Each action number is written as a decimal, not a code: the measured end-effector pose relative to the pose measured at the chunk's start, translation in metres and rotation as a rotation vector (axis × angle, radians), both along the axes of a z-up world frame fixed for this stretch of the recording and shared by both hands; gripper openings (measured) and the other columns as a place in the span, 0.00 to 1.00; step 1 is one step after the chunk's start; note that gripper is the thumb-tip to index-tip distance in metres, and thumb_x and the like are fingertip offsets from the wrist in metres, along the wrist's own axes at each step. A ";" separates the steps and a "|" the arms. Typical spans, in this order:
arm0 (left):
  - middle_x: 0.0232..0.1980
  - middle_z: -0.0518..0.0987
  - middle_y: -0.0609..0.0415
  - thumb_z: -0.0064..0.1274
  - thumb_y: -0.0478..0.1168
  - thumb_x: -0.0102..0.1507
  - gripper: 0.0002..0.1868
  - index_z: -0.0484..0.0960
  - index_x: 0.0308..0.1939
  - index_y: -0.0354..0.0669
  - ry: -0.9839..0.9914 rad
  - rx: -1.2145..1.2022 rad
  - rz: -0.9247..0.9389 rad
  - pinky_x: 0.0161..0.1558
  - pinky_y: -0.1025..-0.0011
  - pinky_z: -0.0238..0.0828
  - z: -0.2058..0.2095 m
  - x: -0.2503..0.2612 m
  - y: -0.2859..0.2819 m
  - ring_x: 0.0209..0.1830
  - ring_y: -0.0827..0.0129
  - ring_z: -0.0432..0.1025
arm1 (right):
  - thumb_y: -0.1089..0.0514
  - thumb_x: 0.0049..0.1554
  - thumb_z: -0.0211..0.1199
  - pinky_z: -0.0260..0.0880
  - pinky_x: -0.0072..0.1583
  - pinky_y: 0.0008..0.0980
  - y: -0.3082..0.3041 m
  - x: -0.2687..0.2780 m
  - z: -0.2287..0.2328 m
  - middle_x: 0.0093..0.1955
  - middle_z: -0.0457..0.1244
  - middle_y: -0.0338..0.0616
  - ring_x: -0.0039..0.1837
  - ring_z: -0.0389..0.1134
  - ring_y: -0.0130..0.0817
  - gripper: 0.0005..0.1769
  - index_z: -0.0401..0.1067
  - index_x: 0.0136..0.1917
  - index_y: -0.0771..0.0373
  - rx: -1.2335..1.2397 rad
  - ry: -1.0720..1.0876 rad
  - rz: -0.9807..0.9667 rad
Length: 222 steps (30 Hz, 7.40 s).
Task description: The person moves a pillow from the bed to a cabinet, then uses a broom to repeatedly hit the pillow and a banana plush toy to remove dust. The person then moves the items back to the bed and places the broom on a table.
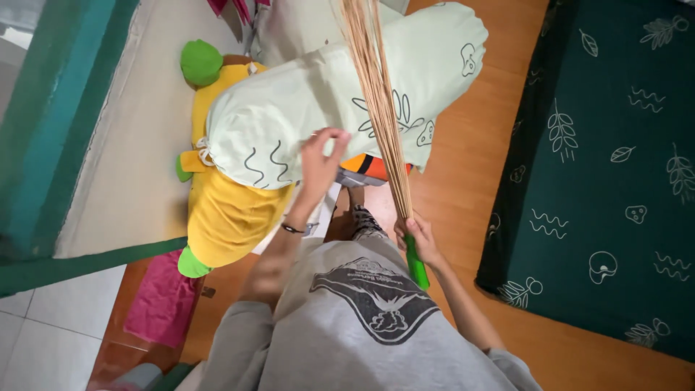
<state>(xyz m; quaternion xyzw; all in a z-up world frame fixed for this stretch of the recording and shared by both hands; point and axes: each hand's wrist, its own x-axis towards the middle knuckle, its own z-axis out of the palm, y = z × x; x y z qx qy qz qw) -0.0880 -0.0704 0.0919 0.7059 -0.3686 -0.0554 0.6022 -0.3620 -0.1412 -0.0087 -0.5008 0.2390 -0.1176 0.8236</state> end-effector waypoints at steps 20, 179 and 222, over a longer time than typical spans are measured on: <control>0.46 0.72 0.53 0.63 0.45 0.49 0.08 0.81 0.23 0.48 -0.129 0.139 0.084 0.52 0.63 0.59 0.099 -0.015 -0.002 0.52 0.59 0.62 | 0.37 0.57 0.50 0.57 0.32 0.28 0.013 0.075 0.073 0.36 0.53 0.45 0.31 0.55 0.29 0.28 0.56 0.47 0.67 0.172 -0.250 0.080; 0.35 0.79 0.48 0.32 0.41 0.69 0.16 0.69 0.53 0.34 0.300 0.175 -0.611 0.35 0.71 0.72 0.081 -0.038 0.040 0.33 0.64 0.76 | 0.67 0.47 0.68 0.65 0.42 0.22 0.024 0.095 0.186 0.35 0.65 0.39 0.38 0.64 0.22 0.06 0.72 0.38 0.70 -0.630 0.225 -0.173; 0.74 0.44 0.41 0.46 0.47 0.56 0.41 0.51 0.69 0.34 -0.479 0.914 0.202 0.68 0.49 0.26 -0.101 0.074 0.048 0.74 0.51 0.36 | 0.38 0.55 0.51 0.59 0.23 0.32 -0.009 -0.089 -0.142 0.20 0.58 0.48 0.20 0.60 0.33 0.31 0.61 0.26 0.68 -0.209 0.583 -0.406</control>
